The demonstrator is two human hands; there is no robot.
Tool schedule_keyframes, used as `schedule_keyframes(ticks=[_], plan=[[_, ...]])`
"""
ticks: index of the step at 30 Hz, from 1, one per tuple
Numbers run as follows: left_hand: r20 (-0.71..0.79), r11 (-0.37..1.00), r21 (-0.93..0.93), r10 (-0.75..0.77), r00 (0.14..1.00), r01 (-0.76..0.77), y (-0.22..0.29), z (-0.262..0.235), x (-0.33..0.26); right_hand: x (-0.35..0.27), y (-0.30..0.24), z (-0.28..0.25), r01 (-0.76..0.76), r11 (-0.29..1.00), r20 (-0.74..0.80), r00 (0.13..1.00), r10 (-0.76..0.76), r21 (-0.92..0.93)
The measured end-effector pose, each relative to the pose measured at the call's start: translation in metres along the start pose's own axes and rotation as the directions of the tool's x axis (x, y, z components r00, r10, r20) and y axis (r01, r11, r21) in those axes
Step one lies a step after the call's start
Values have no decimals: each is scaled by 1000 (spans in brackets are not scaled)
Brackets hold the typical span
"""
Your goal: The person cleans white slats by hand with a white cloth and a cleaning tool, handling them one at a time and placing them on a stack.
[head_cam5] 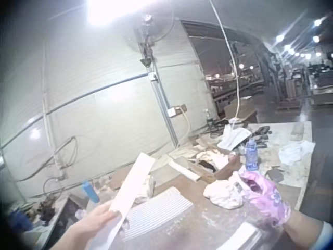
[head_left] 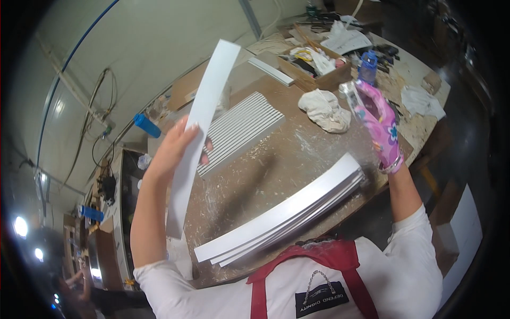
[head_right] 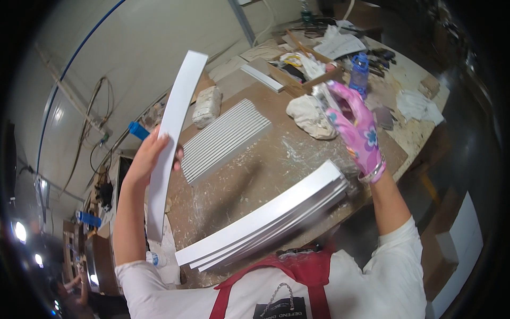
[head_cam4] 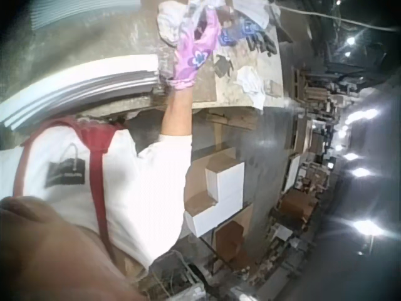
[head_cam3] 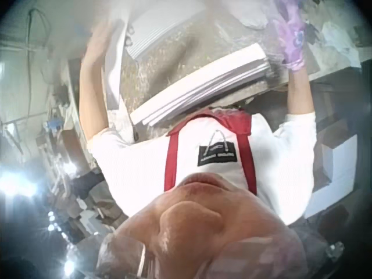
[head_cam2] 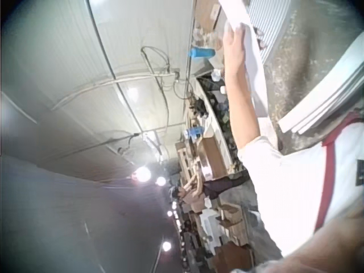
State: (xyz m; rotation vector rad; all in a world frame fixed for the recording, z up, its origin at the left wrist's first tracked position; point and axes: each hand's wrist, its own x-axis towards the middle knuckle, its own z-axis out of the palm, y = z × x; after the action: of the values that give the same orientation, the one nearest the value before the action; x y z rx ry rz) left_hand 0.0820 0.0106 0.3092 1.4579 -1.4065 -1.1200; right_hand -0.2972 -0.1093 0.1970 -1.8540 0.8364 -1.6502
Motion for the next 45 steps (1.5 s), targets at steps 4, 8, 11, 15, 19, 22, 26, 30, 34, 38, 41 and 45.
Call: schedule_keyframes(ticks=[4, 8, 11, 15, 19, 22, 26, 30, 34, 38, 41, 45], plan=[[71, 996, -14, -91, 993, 92, -16, 30, -25, 10, -34, 12, 5, 1000, 56, 998, -6, 27], [168, 987, -53, -142, 976, 153, -26, 58, -37, 26, -46, 20, -36, 951, 52, 998, 20, 306], [212, 984, -25, -165, 963, 174, -30, 78, -36, 26, -57, 42, -64, 669, 217, 965, -148, 740], [331, 980, -6, -187, 925, 201, -36, 93, -36, 21, -67, 59, -182, 766, 345, 937, -55, 616], [344, 974, 41, -223, 912, 223, -45, 89, -42, 47, -45, 51, -187, 729, 55, 978, 201, 659], [336, 965, 33, -255, 907, 259, -47, 87, -46, 36, -45, 23, -151, 900, 0, 986, 166, 410], [327, 969, 105, -246, 913, 224, -44, 89, -49, 25, -12, 9, 238, 850, -155, 970, -186, 470], [268, 929, 348, -227, 936, 126, -62, 90, -49, -2, 24, -22, 25, 915, 11, 999, -32, 403], [271, 918, 389, -190, 944, 73, -59, 129, -42, -17, 47, -24, -127, 793, 97, 992, 86, 596], [311, 886, 463, -196, 930, 32, -56, 151, -36, -36, 72, -11, -514, 474, 325, 845, 425, 715], [350, 814, 571, -123, 928, -108, -52, 155, -34, -58, 81, -3, 45, 829, 269, 935, -232, 557], [348, 697, 702, -159, 924, -145, -48, 154, -26, -65, 90, 9, -248, 806, 232, 962, 142, 538]])
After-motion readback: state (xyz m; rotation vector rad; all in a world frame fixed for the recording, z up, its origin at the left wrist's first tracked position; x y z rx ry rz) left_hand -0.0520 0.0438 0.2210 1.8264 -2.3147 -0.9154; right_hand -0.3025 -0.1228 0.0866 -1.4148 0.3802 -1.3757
